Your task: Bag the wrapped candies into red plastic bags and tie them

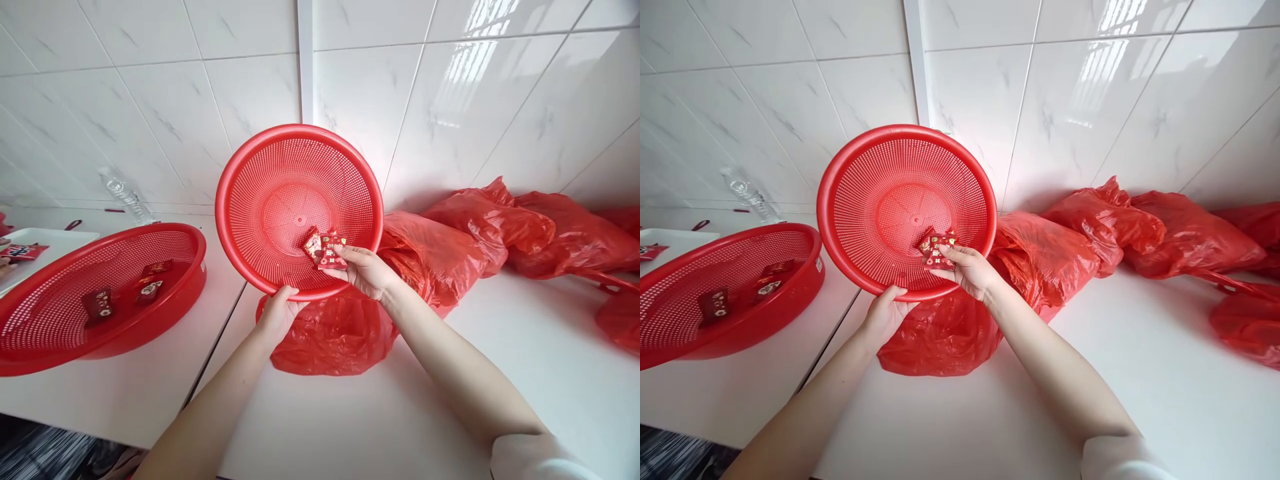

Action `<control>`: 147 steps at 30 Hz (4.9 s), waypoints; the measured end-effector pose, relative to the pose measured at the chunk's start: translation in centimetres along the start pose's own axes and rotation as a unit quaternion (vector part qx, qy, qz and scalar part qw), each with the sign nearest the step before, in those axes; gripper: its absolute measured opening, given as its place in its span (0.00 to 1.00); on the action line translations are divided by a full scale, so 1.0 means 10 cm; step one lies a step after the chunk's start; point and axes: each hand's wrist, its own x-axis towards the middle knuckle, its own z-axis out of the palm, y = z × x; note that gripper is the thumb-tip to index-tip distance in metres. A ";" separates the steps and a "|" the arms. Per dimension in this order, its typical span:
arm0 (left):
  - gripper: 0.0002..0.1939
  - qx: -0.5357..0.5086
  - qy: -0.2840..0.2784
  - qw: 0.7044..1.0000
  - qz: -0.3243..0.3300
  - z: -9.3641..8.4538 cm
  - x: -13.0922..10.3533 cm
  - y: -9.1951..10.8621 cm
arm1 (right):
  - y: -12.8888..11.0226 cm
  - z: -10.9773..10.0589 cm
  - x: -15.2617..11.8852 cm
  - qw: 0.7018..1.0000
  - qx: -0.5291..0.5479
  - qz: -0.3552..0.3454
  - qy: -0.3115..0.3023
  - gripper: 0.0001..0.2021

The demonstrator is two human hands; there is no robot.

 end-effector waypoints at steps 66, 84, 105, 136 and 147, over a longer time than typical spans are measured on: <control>0.07 -0.001 0.001 1.000 0.005 0.05 -0.07 0.09 | 0.15 -0.07 -0.10 0.537 -0.804 -0.254 -0.025 0.26; 0.09 0.004 0.046 0.999 -0.003 -0.04 0.00 0.23 | 0.06 -0.02 -0.12 0.874 -0.458 -0.109 -0.120 0.13; 0.10 -0.002 0.032 0.999 0.037 -0.10 0.06 0.26 | 0.01 0.06 -0.24 0.861 -0.487 -0.061 -0.131 0.18; 0.06 0.030 -0.049 0.998 -0.016 0.10 -0.15 0.07 | 0.04 -0.02 -0.19 0.612 -0.757 -0.219 -0.058 0.26; 0.06 0.093 -0.053 0.994 -0.029 0.05 -0.18 0.04 | 0.13 -0.14 -0.02 0.703 -0.683 -0.174 0.095 0.13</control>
